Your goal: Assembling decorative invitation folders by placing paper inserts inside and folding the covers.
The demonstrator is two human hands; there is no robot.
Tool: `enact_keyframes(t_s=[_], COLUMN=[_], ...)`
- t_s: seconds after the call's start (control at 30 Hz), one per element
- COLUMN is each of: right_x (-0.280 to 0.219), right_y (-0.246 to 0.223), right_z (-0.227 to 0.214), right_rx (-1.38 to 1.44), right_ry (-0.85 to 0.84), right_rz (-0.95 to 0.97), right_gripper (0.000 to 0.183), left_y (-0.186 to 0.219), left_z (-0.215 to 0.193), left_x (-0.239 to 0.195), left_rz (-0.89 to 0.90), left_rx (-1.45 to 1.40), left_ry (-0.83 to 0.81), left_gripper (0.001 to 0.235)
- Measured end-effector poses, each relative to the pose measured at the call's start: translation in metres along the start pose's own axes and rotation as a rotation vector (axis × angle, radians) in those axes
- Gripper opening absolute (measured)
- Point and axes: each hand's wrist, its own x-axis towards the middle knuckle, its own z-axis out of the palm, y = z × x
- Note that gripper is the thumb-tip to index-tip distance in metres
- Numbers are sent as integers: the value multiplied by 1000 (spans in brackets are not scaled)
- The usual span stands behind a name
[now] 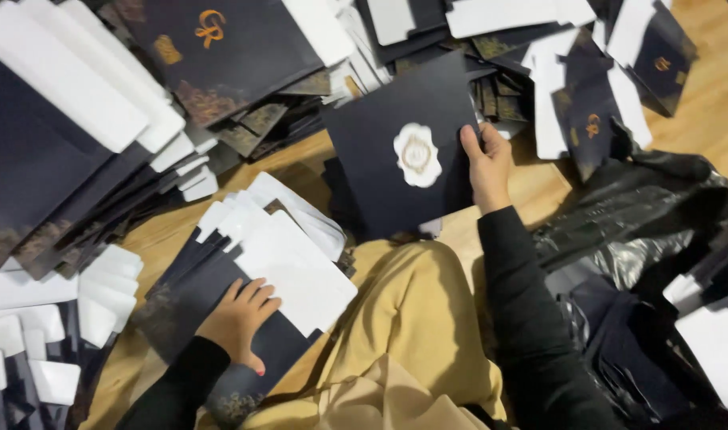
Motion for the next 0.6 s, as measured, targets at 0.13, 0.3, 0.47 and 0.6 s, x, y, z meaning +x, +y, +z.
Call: enact_keyframes(t_s=[0.13, 0.3, 0.47, 0.6], right_x=[-34, -64, -70, -97], right_y=[-16, 34, 1, -69], right_z=[23, 46, -1, -38], right_rx=[614, 514, 325, 271], right_ry=[118, 54, -196, -311], right_rz=[458, 597, 222, 124], right_gripper=[34, 54, 29, 39], left_y=[-2, 13, 75, 114], left_z=[8, 20, -55, -73], left_x=[16, 27, 35, 38], left_rz=[-76, -118, 21, 85], left_rx=[180, 153, 187, 146], left_ry=[63, 587, 713, 597], left_gripper=[77, 27, 21, 9])
